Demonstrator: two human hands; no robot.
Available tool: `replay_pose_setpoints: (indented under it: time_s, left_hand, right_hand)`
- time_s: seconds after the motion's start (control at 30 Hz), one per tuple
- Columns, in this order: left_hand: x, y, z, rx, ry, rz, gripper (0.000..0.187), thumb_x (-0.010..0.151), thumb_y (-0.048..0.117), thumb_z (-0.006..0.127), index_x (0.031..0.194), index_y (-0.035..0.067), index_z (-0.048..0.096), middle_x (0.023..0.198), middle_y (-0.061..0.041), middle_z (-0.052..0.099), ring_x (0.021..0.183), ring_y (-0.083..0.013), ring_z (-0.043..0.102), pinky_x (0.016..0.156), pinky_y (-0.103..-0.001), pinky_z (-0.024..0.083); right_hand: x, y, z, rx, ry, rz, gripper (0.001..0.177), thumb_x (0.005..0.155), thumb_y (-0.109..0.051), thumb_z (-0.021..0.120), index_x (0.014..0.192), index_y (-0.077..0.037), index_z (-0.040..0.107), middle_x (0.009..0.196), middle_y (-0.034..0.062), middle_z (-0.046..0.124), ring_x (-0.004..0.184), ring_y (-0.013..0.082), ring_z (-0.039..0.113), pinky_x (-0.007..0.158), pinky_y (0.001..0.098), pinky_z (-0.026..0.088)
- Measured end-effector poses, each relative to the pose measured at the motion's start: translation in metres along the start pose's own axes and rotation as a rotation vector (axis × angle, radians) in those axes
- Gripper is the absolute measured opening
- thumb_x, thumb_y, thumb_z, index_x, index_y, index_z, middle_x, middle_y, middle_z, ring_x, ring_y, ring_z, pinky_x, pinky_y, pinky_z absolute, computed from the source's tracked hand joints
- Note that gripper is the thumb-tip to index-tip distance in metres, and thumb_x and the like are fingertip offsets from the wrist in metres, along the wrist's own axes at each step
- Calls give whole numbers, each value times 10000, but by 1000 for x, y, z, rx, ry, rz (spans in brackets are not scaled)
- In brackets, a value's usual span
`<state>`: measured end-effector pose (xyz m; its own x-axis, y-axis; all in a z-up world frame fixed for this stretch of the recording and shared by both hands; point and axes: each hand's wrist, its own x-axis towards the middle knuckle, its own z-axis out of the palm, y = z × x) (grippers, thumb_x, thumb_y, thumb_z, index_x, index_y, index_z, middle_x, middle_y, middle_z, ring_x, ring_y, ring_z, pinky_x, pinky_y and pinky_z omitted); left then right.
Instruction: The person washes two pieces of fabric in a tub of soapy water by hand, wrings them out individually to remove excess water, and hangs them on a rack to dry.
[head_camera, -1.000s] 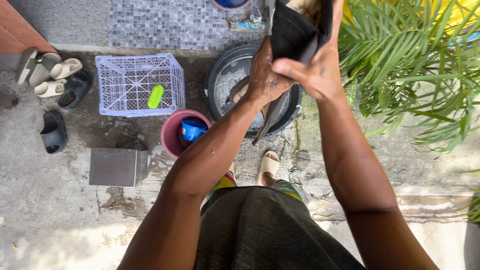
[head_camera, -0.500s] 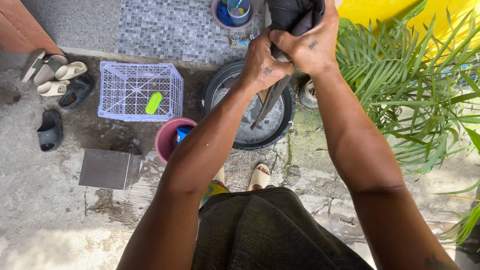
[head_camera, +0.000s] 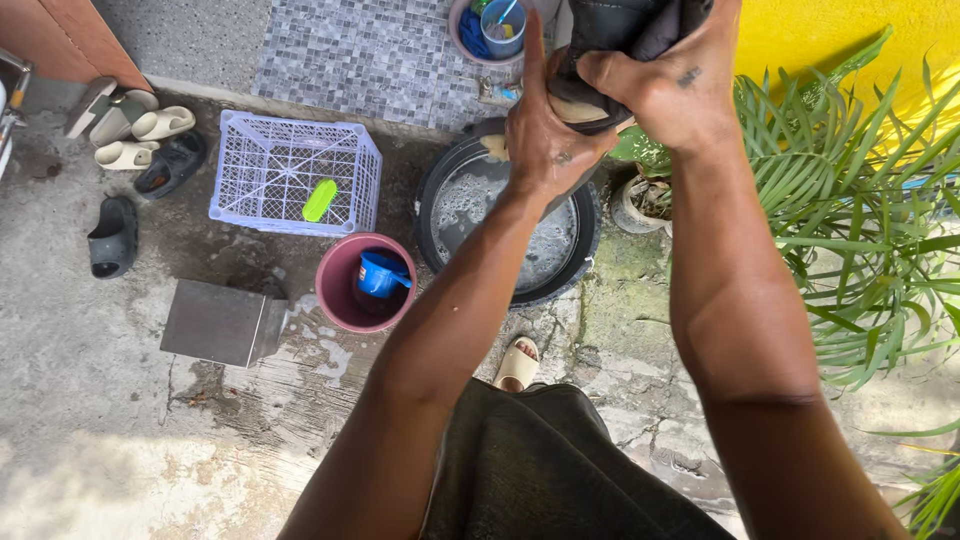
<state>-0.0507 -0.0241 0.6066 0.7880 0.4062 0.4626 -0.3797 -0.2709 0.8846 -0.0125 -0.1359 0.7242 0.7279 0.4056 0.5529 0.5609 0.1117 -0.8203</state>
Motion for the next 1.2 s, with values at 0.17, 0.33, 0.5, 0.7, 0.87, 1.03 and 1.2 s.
replay_pose_setpoints:
  time_s: [0.17, 0.33, 0.5, 0.7, 0.87, 1.03, 1.2]
  left_hand:
    - [33, -5, -13, -187, -408, -29, 645, 605, 79, 882, 1190, -23, 632, 927, -98, 783, 847, -234, 792, 765, -373, 653]
    - [50, 12, -32, -375, -755, -12, 293, 722, 44, 797, 977, -21, 667, 786, -83, 748, 715, -162, 753, 687, -332, 626]
    - [56, 31, -34, -592, -911, -211, 329, 722, 18, 754, 1029, -18, 639, 767, -88, 701, 648, -158, 730, 601, -328, 634]
    - [50, 13, -22, -520, -673, -233, 310, 749, 23, 847, 1004, -57, 691, 846, -141, 754, 719, -188, 771, 655, -334, 669]
    - [50, 16, -17, -621, -524, -365, 445, 757, 88, 898, 1125, -66, 701, 930, -123, 743, 822, -185, 731, 760, -345, 662]
    - [75, 30, -8, -65, -681, 97, 584, 736, 404, 894, 1173, 42, 758, 1202, -128, 713, 1174, -282, 646, 1030, -418, 506]
    - [75, 33, -10, 417, -411, 81, 1008, 661, 665, 874, 1368, 30, 536, 1451, -177, 520, 1412, -309, 469, 1164, -430, 402]
  right_hand:
    - [1, 9, -22, -139, -134, -105, 399, 847, 90, 801, 1191, 5, 617, 1121, 42, 655, 1061, 170, 646, 1000, 336, 563]
    - [4, 4, -32, 86, -178, -10, 419, 840, 46, 785, 1215, -40, 619, 1150, 7, 672, 1057, 136, 659, 977, 308, 562]
    - [0, 2, -42, -8, -192, -22, 311, 904, 80, 775, 1178, -3, 651, 1093, 41, 681, 975, 141, 633, 909, 301, 540]
    - [0, 5, -47, 197, -158, 201, 777, 779, -174, 947, 1423, -33, 538, 1284, 59, 631, 1211, 147, 636, 1095, 310, 534]
    - [-46, 53, -18, 123, -116, -69, 1248, 627, -405, 981, 1579, -79, 243, 1558, 104, 488, 1454, 237, 468, 1259, 390, 373]
    - [-67, 126, -14, 151, 132, 86, 923, 743, -192, 1061, 1411, 6, 456, 1345, 106, 632, 1225, 236, 643, 1104, 388, 573]
    - [-35, 117, -5, 73, 294, -27, 405, 929, -57, 805, 1290, 10, 632, 1238, 81, 738, 1075, 187, 722, 1005, 323, 609]
